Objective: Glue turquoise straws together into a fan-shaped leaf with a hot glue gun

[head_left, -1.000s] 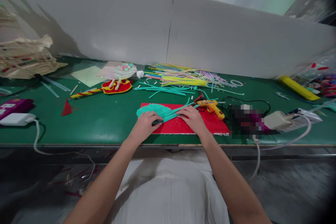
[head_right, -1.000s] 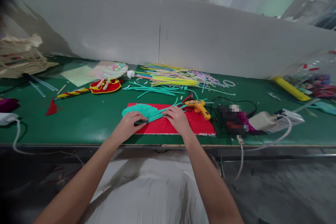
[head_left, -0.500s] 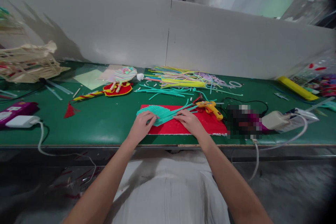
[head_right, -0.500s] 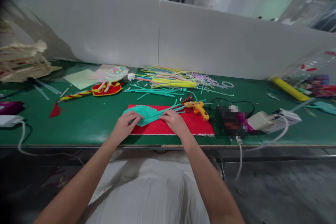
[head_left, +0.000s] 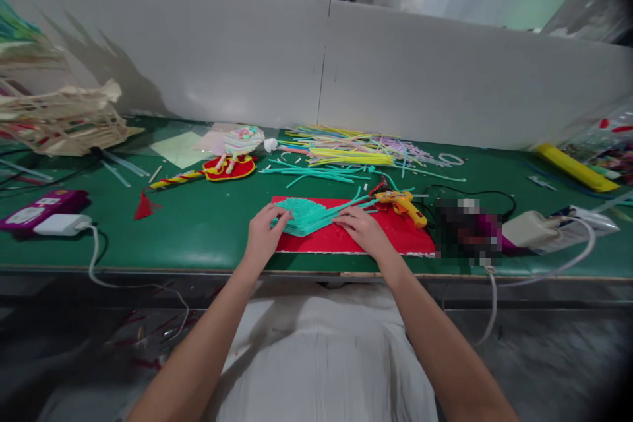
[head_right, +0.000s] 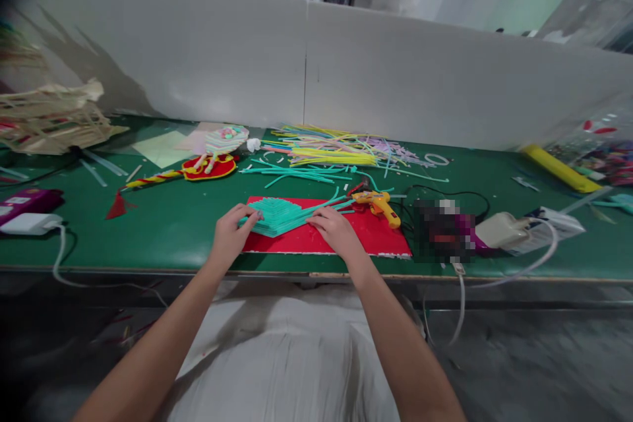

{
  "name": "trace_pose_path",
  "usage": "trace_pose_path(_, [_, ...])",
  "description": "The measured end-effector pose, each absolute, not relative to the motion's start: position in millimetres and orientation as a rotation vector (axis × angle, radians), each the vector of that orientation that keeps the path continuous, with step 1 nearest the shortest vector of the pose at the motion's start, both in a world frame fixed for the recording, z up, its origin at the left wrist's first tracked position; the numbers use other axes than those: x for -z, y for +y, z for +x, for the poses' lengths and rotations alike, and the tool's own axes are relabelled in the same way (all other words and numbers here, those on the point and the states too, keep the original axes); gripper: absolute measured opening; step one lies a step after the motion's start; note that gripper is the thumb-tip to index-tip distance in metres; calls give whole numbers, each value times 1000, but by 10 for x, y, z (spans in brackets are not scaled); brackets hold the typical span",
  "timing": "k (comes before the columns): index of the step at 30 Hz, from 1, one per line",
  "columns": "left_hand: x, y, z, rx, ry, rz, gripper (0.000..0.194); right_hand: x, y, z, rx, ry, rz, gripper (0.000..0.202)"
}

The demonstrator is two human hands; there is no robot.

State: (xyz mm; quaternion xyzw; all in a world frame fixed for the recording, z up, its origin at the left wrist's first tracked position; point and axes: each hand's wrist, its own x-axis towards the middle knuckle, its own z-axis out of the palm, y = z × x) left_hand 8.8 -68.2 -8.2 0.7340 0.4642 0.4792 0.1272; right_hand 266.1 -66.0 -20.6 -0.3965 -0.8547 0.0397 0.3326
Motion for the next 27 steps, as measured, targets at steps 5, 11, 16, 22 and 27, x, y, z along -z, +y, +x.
trace_pose_path(5, [-5, -833, 261, -1113, 1148, 2185, 31, 208, -660, 2653, -86, -2214, -1016, 26])
trace_pose_path(11, [-212, -632, 423, -1289, 1179, 2246, 50, 241, -640, 2666, -66, -2210, -1002, 23])
trace_pose_path(16, [-244, -478, 230, -1331, 1368, 2139, 38, 254, -626, 2667, -40, -2215, -974, 23])
trace_pose_path(22, [-24, -698, 313, -1152, 1227, 2331, 25, 230, -642, 2665, -40, -2220, -987, 23])
trace_pose_path(27, [70, -702, 527, -964, 1292, 2498, 14, 220, -645, 2668, -57, -2232, -1000, 23])
